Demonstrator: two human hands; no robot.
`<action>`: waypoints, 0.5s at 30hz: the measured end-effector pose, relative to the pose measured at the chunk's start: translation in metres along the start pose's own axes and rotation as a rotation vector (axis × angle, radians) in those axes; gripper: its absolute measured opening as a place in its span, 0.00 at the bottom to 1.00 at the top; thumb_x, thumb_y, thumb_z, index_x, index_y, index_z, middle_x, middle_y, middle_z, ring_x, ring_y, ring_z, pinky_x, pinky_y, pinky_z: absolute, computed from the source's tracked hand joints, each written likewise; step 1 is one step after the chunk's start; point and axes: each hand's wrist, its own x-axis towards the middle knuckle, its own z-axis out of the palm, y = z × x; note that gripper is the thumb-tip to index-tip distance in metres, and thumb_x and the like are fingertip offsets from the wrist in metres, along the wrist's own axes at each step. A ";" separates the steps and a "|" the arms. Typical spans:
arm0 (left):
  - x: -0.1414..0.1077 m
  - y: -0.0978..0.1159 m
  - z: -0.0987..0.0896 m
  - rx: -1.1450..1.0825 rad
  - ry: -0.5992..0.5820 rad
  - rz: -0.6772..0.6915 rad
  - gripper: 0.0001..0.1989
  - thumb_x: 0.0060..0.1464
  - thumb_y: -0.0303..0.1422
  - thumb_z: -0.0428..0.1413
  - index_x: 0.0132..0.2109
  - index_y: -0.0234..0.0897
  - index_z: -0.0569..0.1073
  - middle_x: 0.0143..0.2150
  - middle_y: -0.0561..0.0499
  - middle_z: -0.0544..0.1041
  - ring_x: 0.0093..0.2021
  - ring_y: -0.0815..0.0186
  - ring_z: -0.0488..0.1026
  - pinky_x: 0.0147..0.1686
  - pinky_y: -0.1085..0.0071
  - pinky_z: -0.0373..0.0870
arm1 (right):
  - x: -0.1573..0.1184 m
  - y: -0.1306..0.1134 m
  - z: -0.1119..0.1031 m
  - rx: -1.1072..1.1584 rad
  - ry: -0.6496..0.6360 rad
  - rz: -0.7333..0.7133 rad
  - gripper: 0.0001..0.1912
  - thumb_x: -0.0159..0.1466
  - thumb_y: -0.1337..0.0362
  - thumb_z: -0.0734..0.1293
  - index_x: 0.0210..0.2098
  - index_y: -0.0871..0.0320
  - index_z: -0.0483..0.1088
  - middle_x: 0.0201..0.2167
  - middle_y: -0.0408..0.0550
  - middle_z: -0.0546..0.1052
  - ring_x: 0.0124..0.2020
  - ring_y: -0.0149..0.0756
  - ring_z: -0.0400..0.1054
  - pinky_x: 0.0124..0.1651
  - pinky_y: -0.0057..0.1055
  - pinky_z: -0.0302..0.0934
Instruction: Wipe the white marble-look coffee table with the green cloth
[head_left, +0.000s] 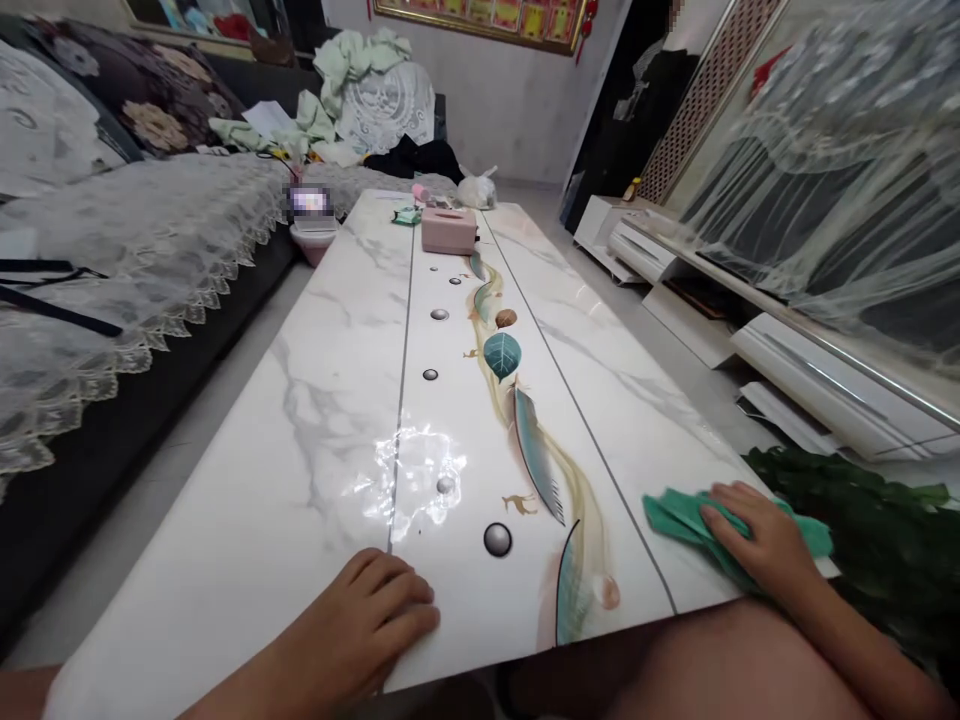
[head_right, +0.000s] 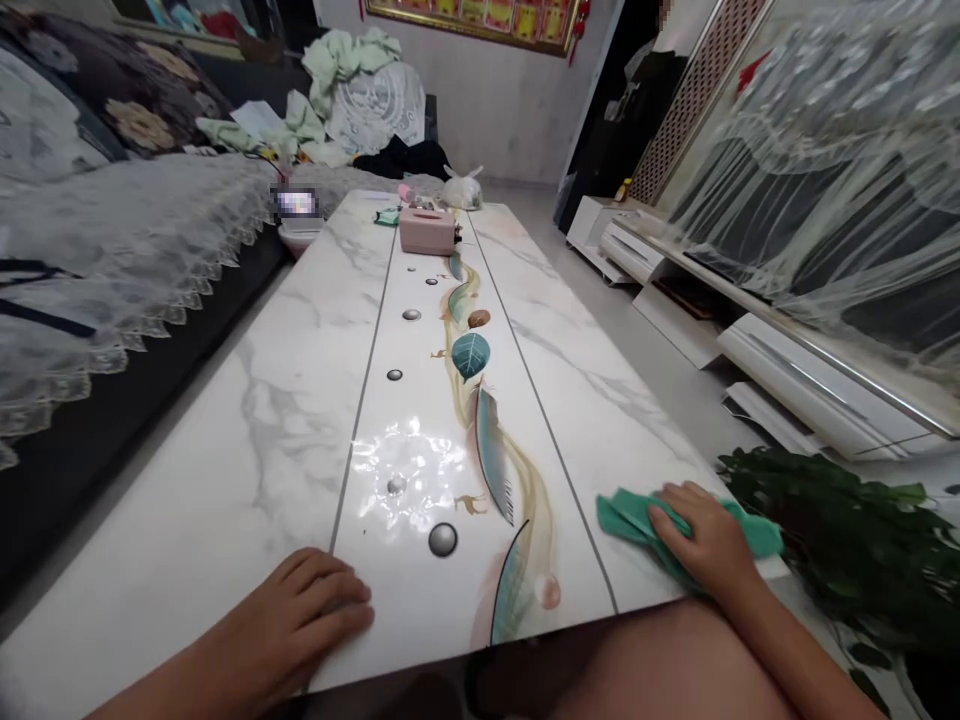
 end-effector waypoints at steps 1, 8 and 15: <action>0.000 0.000 0.001 -0.002 -0.004 0.000 0.20 0.59 0.17 0.54 0.55 0.40 0.73 0.52 0.52 0.78 0.50 0.60 0.67 0.51 0.62 0.61 | -0.016 0.008 -0.009 0.012 -0.016 0.024 0.17 0.60 0.45 0.64 0.23 0.46 0.73 0.32 0.54 0.81 0.40 0.59 0.77 0.44 0.53 0.72; 0.004 0.003 0.005 -0.001 0.046 -0.035 0.18 0.59 0.16 0.52 0.50 0.40 0.73 0.50 0.51 0.77 0.47 0.59 0.64 0.48 0.63 0.59 | 0.049 0.009 -0.005 -0.136 0.023 0.124 0.16 0.60 0.47 0.58 0.26 0.49 0.68 0.34 0.58 0.79 0.44 0.58 0.76 0.47 0.50 0.69; 0.002 0.001 0.010 0.026 0.066 -0.030 0.16 0.56 0.20 0.56 0.49 0.41 0.73 0.48 0.52 0.77 0.44 0.60 0.65 0.47 0.63 0.61 | 0.197 -0.003 0.046 -0.405 0.015 0.512 0.22 0.70 0.54 0.59 0.39 0.59 0.80 0.43 0.66 0.80 0.49 0.57 0.74 0.44 0.45 0.66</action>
